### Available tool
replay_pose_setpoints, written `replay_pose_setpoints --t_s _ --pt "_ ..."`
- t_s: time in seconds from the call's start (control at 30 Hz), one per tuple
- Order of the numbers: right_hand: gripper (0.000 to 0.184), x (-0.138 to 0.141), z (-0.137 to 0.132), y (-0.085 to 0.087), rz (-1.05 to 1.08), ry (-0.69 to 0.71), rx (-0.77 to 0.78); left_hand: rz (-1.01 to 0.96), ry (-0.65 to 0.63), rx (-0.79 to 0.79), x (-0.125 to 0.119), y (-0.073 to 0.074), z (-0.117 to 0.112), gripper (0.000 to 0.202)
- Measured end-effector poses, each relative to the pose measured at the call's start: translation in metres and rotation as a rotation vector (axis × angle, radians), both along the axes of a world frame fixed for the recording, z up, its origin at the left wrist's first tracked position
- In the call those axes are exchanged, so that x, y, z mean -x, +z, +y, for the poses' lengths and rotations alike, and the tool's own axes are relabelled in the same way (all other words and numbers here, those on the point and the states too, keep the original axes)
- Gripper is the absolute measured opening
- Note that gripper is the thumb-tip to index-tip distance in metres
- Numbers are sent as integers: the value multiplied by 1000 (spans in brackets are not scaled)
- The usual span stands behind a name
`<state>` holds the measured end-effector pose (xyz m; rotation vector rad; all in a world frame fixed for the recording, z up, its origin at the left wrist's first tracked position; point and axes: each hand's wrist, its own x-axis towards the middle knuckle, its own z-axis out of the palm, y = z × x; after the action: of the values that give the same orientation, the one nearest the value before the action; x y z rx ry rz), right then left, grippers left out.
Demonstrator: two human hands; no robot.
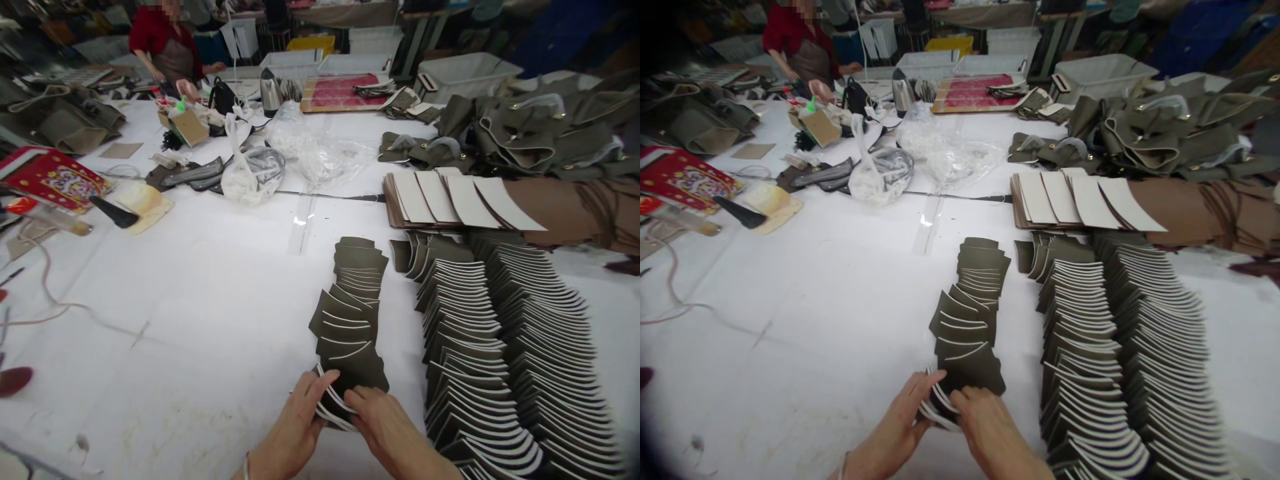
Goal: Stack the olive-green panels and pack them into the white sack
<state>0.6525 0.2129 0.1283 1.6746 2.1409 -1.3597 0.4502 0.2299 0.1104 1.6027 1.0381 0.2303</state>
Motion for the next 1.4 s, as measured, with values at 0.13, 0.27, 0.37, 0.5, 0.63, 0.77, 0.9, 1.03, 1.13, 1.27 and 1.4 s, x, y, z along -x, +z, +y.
replay_pose_setpoints --t_s 0.13,0.27,0.37,0.5,0.63,0.77,0.9,1.03,1.13,1.27,1.4 --pt "32 -9 1 13 -112 117 -62 233 -77 -302 -18 0 -5 61" --pt "14 -25 18 9 49 30 -74 366 -90 -715 -23 -7 -3 35" --pt "39 -41 39 -3 -15 -63 -254 392 -225 -699 -22 -10 5 27" --pt "68 -46 53 -26 -179 -5 -354 469 -304 -559 -27 -11 14 29" --pt "48 -45 50 -37 -172 -49 -325 485 -283 -611 -35 -17 13 45" --pt "15 -46 50 -34 -48 -78 -230 511 -241 -670 -42 -17 14 71" --pt "13 -41 47 -21 239 -165 -130 553 -172 -676 -48 -11 20 72" --pt "28 -36 45 -19 348 -250 -121 529 -140 -675 -50 -14 24 46" --pt "17 -38 57 -27 110 -221 -307 462 -163 -695 -50 -19 27 52" --pt "28 -40 74 -35 -113 -234 -395 434 -227 -630 -51 -20 38 52" --pt "10 -40 73 -27 -87 -196 -370 381 -336 -592 -53 -14 54 50"
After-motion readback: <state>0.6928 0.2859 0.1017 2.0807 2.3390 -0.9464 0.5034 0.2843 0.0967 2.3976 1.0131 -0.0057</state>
